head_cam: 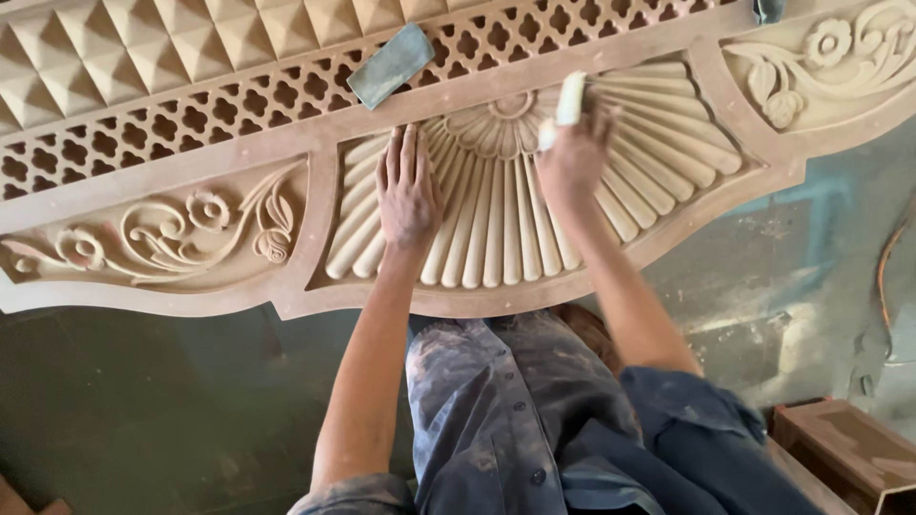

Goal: The person sands a large carved wooden panel with a sanding block, focusing on the fan-shaped relief and surrounding floral motifs. The person moves the sanding block along the carved ridges and flat areas to smooth the surface.

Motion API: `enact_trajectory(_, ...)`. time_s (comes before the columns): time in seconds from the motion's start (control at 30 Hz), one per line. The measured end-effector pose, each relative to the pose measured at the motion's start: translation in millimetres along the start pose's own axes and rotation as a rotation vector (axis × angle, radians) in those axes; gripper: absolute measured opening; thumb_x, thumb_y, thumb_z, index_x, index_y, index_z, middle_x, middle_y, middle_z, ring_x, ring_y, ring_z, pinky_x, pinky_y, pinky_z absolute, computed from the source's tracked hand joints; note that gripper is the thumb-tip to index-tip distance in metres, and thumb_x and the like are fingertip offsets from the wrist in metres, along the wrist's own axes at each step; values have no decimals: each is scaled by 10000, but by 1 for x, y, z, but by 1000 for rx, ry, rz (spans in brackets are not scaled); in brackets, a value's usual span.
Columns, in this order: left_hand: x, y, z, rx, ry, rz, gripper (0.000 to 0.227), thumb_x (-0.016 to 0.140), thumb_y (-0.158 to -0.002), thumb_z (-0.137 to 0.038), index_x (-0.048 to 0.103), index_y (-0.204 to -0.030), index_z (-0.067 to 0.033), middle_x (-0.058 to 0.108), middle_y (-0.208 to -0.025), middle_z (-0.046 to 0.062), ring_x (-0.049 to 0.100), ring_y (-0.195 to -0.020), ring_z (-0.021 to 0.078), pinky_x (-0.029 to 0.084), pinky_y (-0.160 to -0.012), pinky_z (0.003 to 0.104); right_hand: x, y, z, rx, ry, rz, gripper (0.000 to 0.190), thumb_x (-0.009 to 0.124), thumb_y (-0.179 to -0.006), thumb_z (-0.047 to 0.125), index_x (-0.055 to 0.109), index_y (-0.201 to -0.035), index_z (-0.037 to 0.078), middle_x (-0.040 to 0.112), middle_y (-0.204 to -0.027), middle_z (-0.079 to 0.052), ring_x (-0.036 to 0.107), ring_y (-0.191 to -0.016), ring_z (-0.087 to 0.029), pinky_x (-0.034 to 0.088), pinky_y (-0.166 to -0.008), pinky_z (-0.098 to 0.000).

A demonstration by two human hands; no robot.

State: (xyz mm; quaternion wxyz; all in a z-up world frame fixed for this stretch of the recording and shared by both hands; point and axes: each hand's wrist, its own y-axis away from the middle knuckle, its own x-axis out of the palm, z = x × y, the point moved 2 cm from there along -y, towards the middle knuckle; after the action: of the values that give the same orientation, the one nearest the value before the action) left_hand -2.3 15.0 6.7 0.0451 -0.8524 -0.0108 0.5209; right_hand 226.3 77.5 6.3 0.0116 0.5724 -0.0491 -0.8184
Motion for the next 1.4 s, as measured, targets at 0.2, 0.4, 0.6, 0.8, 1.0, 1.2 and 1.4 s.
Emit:
enact_trajectory(0.2, 4, 1, 3, 9, 8, -16, 493, 457, -1055, -141, 445, -1505, 61, 410, -1607, 200, 351, -1513, 380, 300, -1229, 517, -1, -1, -2, -184, 39, -67, 738, 709, -934, 59, 355, -1577, -16, 384, -1600, -272, 299, -1520, -369, 90, -1259, -562)
enact_trajectory(0.4, 3, -5, 5, -22, -6, 19, 450, 449, -1066, -165, 472, -1469, 34, 417, -1611, 181, 343, -1519, 368, 293, -1226, 518, 8, 25, 32, -118, -14, -71, 687, 686, -890, 38, 414, -1515, -45, 416, -1591, -267, 337, -1518, -385, 151, -1283, -565)
enact_trajectory(0.6, 4, 3, 5, 14, 27, -7, 510, 470, -1045, -154, 443, -1517, 37, 410, -1614, 194, 336, -1534, 367, 282, -1250, 515, 15, 41, 34, -405, -180, -86, 620, 685, -858, -22, 494, -1445, -68, 584, -1385, -262, 466, -1366, -437, 312, -1175, -585)
enact_trajectory(0.8, 8, 2, 7, 4, -5, 18, 582, 500, -994, -169, 415, -1536, 27, 407, -1609, 182, 330, -1526, 360, 269, -1246, 514, -3, 2, 8, -597, -221, 84, 603, 622, -760, -129, 628, -1358, -50, 659, -1134, -213, 589, -1107, -415, 476, -1000, -502)
enact_trajectory(1.0, 15, 4, 9, -24, -27, 36, 627, 500, -989, -180, 364, -1563, 34, 371, -1634, 174, 308, -1534, 342, 254, -1249, 495, -4, -36, 28, -655, -261, 97, 371, 604, -839, -125, 679, -1193, -43, 654, -1069, -228, 615, -994, -403, 511, -865, -487)
enact_trajectory(1.2, 17, 6, 15, -5, 17, 24, 642, 510, -991, -183, 331, -1573, 19, 326, -1662, 155, 273, -1567, 329, 251, -1281, 477, 2, -56, 45, -920, -125, 104, 428, 627, -833, -100, 669, -1257, -61, 642, -1046, -158, 623, -1015, -356, 542, -902, -449)
enact_trajectory(1.4, 17, 4, 17, -24, 20, 32, 653, 519, -975, -191, 344, -1566, 23, 347, -1647, 164, 292, -1550, 323, 259, -1266, 473, -13, -63, 58, -1045, -27, 57, 397, 688, -866, -64, 703, -1262, -62, 676, -1110, -156, 628, -1024, -321, 536, -905, -421)
